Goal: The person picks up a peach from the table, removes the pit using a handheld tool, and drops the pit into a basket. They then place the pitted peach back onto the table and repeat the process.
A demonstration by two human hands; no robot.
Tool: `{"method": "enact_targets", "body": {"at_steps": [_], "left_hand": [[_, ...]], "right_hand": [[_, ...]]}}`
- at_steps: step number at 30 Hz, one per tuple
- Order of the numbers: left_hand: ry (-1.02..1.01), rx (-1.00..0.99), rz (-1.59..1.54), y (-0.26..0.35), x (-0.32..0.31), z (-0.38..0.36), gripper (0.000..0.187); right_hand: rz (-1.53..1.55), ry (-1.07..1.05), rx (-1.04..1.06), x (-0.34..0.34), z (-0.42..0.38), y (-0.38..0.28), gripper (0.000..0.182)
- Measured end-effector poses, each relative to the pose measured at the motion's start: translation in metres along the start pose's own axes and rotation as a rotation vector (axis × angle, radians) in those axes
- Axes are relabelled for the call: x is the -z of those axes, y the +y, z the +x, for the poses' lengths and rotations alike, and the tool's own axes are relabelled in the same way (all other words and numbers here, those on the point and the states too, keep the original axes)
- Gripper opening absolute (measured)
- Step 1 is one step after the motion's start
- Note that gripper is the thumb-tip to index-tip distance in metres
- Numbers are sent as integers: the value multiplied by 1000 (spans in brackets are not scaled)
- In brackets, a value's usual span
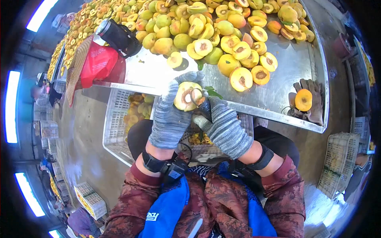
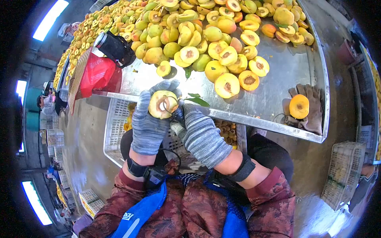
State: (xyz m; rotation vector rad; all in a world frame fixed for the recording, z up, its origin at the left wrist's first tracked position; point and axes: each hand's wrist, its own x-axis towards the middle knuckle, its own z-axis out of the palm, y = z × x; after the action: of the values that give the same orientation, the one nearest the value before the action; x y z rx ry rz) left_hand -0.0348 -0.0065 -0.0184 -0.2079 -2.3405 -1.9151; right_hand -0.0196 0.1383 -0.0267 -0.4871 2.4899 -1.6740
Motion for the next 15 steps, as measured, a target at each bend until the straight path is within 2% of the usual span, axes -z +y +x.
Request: {"method": "enact_targets", "body": {"at_steps": [1,2,4,5,7,8,10,11,13,14,15], "left_hand": [[-62,-87,119,2,0,-1,38],[-65,-87,119,4,0,-2,38],[-55,-156,427,8,-1,-3,35],[-56,-156,428,9,-1,-3,35],[-6,-236,583,11,0,-4,35],[-8,-235,584,8,-2,-4,35],[74,-101,42,3,-6,-5,37],[72,-98,43,7,-7,-6,37],[69,-143,431,24,-9,-7,37],[66,-142,431,28,-12,-6,37],[96,-89,243,32,-16,-6,35]], "right_hand": [[19,-1,-19,0,0,0,35],[19,1,-20,-1,0,1,35],[26,21,13,-5,-1,7,35],[27,21,12,-7,-1,9,35],[-38,68,132,-9,-3,13,34],[-36,68,130,-8,-4,12,34],[1,39,57,-5,-6,7,34],[3,39,55,-6,-6,7,34],[27,82,77,-7,-6,7,33],[28,84,74,-7,-7,5,33],[55,56,34,-5,-8,1,33]]}}
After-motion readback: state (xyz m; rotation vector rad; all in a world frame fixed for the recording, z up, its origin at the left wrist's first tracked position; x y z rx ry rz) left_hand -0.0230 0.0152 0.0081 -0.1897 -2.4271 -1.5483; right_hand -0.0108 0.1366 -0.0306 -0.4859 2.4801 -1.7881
